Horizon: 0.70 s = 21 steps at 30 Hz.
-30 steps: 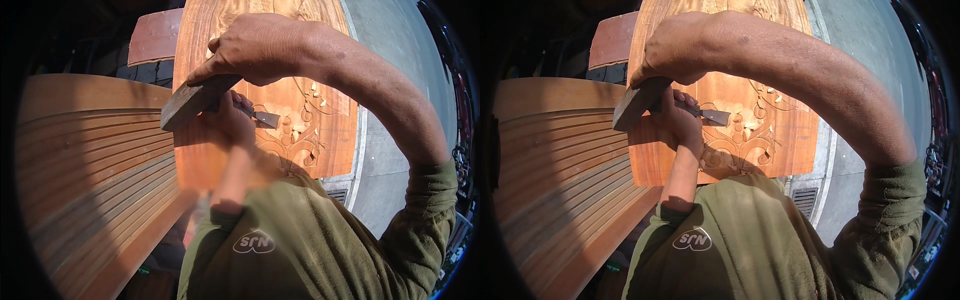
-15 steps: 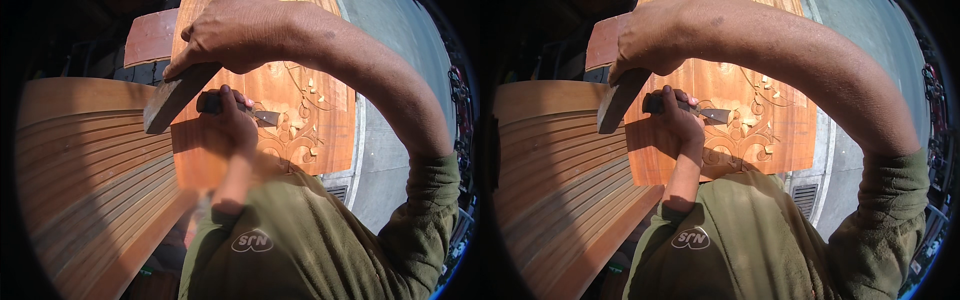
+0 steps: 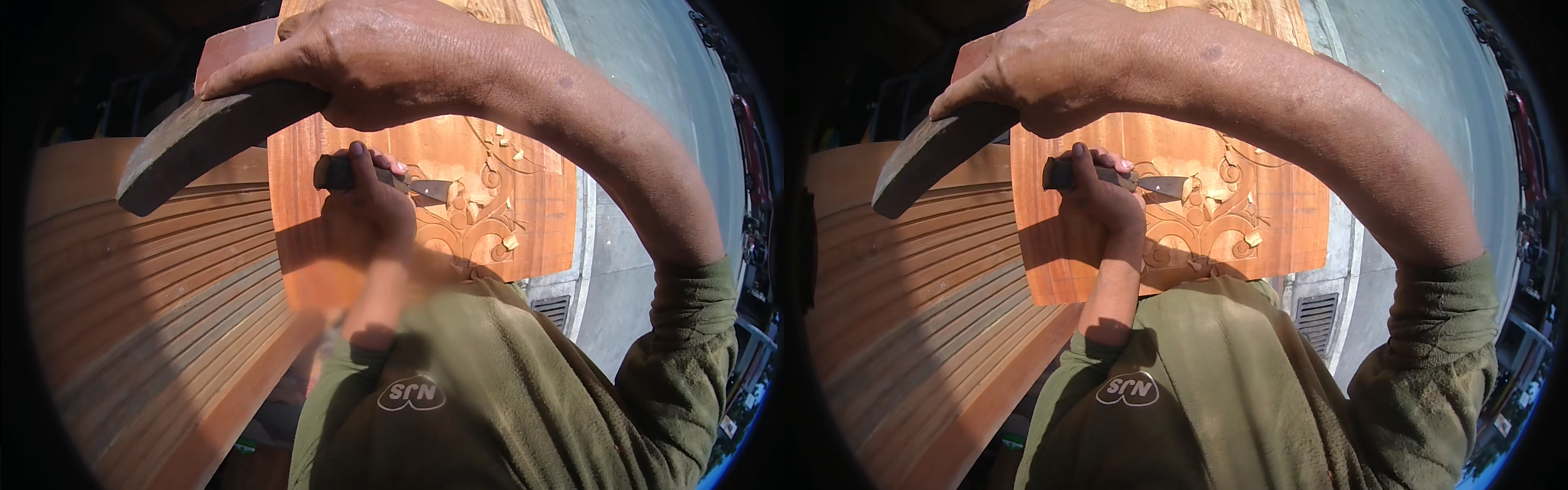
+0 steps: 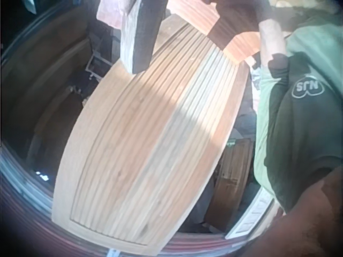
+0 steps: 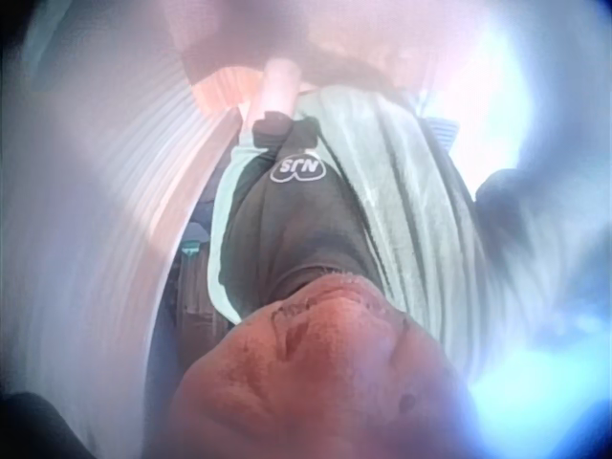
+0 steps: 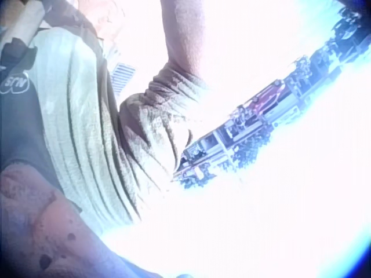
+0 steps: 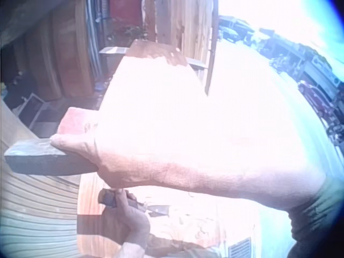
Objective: The person carves decorative floral patterns into a wooden board using a chisel and a wooden mallet. They tap the chisel with the mallet to remove small shavings of wood along the pre-drawn lines.
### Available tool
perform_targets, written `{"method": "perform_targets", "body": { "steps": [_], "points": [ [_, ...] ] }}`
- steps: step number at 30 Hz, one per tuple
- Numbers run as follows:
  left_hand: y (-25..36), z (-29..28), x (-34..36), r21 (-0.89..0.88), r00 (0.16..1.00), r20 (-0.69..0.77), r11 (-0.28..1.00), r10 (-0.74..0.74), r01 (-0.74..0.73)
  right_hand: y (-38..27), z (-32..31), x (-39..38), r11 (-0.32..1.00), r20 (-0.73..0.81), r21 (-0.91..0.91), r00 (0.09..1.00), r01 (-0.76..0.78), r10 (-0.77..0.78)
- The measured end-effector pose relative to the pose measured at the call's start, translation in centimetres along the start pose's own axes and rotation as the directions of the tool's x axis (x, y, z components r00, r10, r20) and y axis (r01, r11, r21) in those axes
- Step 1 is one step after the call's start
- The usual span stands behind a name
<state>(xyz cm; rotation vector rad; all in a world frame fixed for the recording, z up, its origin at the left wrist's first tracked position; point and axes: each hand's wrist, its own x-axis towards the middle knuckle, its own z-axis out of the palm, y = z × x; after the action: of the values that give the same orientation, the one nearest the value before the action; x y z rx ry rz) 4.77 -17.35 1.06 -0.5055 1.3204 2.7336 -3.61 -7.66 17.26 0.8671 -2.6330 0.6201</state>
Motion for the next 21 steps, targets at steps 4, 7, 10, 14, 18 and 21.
{"method": "perform_targets", "body": {
  "steps": [4,7,10,14,18,21],
  "points": [
    [-0.5,-0.5,0.2,0.038,0.999,-0.002,0.999,0.036,-0.036,-0.1,0.1,-1.5,0.919,0.489,-0.326,0.872,0.221,-0.036],
    [-0.3,-0.4,-0.1,-0.015,0.999,0.017,0.999,0.036,-0.035,0.1,-0.4,-2.1,0.968,0.311,-0.231,0.95,0.098,-0.022],
    [-1.1,-1.1,0.6,0.128,0.988,0.047,0.98,0.145,-0.15,-0.3,-0.1,-2.4,0.961,0.365,-0.265,0.93,0.075,0.028],
    [0.2,-1.6,-0.4,-0.214,0.959,0.268,0.965,-0.092,0.152,0.1,-0.2,-2.5,0.937,0.442,-0.306,0.897,0.171,-0.02],
    [2.8,-1.7,-4.0,-0.185,0.825,0.549,0.942,-0.137,0.28,0.8,-0.4,-3.0,0.935,0.2,-0.353,0.978,0.015,0.06],
    [2.8,-2.4,-2.9,-0.119,0.978,0.199,0.988,-0.069,0.094,1.2,-0.8,-4.3,0.979,0.198,-0.199,0.977,-0.041,0.081]
  ]
}}
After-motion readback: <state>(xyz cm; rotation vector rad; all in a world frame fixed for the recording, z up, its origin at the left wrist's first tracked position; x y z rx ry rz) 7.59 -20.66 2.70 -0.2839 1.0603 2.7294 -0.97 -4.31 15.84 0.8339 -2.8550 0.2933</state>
